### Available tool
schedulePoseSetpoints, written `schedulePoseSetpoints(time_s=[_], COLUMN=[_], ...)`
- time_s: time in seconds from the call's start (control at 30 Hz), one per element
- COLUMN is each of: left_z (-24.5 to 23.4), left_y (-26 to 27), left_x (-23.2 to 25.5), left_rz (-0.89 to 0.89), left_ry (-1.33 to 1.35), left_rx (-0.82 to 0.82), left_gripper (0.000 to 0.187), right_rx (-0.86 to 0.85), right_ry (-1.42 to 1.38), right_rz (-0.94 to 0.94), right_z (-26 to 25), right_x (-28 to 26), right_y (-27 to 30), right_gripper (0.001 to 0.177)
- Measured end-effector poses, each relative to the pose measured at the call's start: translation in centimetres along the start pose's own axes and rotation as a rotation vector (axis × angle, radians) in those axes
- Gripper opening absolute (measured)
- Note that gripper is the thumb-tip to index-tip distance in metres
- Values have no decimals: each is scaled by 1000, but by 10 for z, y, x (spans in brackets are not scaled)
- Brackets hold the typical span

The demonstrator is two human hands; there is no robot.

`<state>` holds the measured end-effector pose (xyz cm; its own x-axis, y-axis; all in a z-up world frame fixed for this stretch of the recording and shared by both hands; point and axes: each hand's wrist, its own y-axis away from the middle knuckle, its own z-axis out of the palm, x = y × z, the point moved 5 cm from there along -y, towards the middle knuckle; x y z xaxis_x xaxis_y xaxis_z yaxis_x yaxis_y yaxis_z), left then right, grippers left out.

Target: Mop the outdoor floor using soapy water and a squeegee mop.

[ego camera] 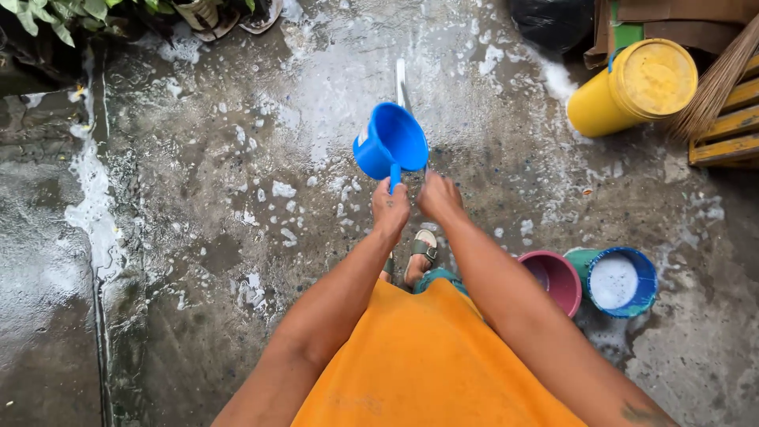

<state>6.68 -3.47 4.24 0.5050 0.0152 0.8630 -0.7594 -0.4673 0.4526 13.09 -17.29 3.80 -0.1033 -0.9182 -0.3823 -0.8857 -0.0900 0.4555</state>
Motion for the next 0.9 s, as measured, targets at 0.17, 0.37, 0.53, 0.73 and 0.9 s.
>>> schedulePoseSetpoints(time_s=[0.17,0.37,0.53,0.73,0.9], left_z=[-8,-16,-18,-24,-30], left_y=[-3,-9,-20,-30,-34], left_x=[-4,-6,-22,-14,-28], left_rz=[-8,4,46,7,-1], left_ry=[39,48,-4,33,56], left_rx=[8,25,98,144,176], left_gripper=[30,31,32,32,30], right_rx=[-3,-98,-204,-99,-182], right_ry=[32,48,36,139,176], right_rz=[-61,-115,-42,-113,-215], right_z=[-20,-51,-37,-34,-26], right_x=[6,-15,-35,-28,-14], right_y=[-13,62,13,-6,50], right_gripper=[36,33,47,38,44])
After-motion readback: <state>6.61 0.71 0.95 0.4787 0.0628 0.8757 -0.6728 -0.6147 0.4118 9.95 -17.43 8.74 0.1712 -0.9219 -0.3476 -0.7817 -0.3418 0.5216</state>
